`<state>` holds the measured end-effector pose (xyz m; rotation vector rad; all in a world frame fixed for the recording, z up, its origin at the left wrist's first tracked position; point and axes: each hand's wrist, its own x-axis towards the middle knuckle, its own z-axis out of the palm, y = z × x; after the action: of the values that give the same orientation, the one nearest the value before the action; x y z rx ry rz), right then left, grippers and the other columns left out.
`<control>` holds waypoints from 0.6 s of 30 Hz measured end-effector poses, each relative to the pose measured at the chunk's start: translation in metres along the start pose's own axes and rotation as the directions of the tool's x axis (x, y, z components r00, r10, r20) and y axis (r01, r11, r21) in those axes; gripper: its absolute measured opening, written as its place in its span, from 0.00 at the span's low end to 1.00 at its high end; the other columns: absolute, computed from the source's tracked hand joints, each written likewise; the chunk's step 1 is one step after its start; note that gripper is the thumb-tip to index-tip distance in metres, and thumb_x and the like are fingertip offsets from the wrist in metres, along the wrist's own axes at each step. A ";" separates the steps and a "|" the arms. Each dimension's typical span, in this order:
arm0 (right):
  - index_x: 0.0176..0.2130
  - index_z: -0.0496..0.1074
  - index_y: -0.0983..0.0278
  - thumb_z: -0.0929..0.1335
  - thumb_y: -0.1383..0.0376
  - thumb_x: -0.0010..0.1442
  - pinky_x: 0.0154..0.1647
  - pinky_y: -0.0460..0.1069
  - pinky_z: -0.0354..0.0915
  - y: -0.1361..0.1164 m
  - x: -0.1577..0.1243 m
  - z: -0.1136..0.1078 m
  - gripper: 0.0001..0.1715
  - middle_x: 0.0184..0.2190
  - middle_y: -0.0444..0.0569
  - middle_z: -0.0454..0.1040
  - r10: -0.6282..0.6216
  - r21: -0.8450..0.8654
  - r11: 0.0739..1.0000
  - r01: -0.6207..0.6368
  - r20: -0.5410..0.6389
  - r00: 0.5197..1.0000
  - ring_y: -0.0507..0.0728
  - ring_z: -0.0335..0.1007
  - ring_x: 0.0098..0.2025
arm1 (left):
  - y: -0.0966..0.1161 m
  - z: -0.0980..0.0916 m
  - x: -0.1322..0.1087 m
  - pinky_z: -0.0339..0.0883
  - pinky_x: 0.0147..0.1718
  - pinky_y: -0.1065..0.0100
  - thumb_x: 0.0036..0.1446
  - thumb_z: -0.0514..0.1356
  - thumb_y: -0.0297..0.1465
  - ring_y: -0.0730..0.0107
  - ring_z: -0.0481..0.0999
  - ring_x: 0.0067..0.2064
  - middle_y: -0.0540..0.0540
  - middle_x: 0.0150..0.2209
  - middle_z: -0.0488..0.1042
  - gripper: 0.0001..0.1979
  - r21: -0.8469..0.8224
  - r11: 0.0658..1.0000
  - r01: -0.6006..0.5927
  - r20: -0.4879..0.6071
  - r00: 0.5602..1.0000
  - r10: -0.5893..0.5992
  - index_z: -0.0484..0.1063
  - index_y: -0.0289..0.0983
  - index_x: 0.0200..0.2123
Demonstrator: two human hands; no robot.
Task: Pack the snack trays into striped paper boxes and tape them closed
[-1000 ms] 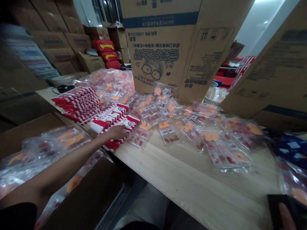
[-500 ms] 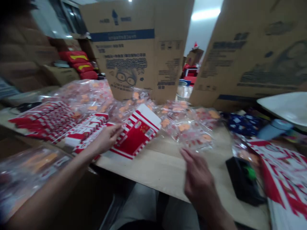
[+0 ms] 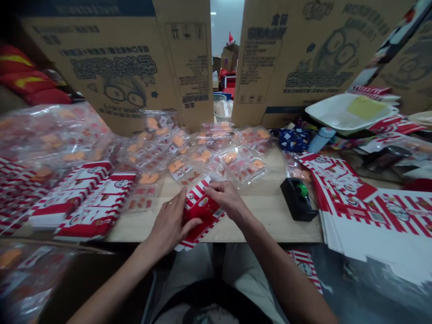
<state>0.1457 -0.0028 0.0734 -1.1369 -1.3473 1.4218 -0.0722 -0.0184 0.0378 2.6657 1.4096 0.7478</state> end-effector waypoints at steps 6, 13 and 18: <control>0.21 0.68 0.63 0.71 0.49 0.54 0.24 0.48 0.54 -0.008 0.000 0.015 0.23 0.19 0.44 0.66 -0.039 -0.057 0.998 0.036 -0.052 0.998 0.52 0.60 0.23 | 0.007 0.012 -0.005 0.73 0.50 0.51 0.68 0.56 0.38 0.46 0.77 0.56 0.26 0.58 0.72 0.31 -0.030 0.994 0.101 0.004 0.995 -0.101 0.54 0.30 0.68; 0.30 0.74 0.62 0.67 0.56 0.61 0.40 0.52 0.64 -0.022 0.000 -0.001 0.14 0.30 0.48 0.76 -0.440 -0.472 0.835 0.282 -0.265 0.858 0.58 0.70 0.37 | 0.000 -0.002 0.011 0.67 0.30 0.71 0.70 0.52 0.36 0.68 0.77 0.29 0.46 0.30 0.79 0.15 -0.458 0.870 0.182 0.075 0.983 -0.166 0.76 0.35 0.40; 0.41 0.75 0.60 0.62 0.46 0.65 0.45 0.56 0.68 0.010 0.014 -0.008 0.24 0.41 0.52 0.80 -0.187 -0.085 0.982 0.169 -0.571 0.799 0.61 0.74 0.42 | 0.008 -0.002 0.023 0.64 0.28 0.74 0.67 0.55 0.38 0.72 0.72 0.27 0.48 0.26 0.76 0.16 -0.612 0.740 0.279 -0.067 0.914 -0.400 0.76 0.33 0.35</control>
<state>0.1505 0.0123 0.0626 -1.2884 -1.0000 0.8160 -0.0562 -0.0053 0.0510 1.8307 1.3517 1.1905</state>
